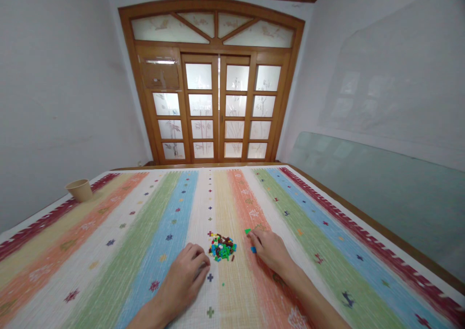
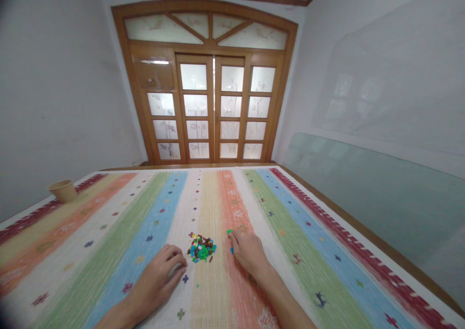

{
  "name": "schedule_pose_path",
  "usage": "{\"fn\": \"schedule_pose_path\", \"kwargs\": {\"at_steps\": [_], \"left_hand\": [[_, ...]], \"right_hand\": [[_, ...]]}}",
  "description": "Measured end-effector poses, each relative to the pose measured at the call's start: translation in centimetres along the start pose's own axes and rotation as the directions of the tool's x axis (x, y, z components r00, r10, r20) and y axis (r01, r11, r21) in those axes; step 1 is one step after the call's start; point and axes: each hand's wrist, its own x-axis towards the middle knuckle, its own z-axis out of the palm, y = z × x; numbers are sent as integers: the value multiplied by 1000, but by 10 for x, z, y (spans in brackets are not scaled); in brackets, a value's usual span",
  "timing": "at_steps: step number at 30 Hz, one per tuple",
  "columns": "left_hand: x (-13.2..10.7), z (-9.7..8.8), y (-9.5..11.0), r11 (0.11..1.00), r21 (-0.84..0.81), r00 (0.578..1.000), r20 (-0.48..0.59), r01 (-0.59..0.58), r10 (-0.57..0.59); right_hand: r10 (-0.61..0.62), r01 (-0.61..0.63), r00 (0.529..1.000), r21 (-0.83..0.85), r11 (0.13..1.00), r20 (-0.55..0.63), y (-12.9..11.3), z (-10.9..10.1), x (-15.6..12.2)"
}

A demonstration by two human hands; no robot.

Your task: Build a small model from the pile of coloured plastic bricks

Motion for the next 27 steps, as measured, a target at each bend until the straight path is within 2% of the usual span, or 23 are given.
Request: {"fn": "schedule_pose_path", "kwargs": {"at_steps": [9, 16, 23, 27], "left_hand": [[1, -1, 2, 1000, 10, 1000, 23, 7, -7], [1, -2, 2, 1000, 20, 1000, 30, 1, -1], [0, -3, 4, 1000, 0, 999, 32, 12, -12], [0, -3, 4, 1000, -9, 999, 29, 17, -17]], "right_hand": [[-27, 28, 999, 37, 999, -29, 1, 2, -1], [-101, 129, 985, 203, 971, -142, -1, 8, -4], [-254, 299, 951, 319, 899, -175, -13, 7, -11], [-368, 380, 924, 360, 852, -104, -21, 7, -18]]}}
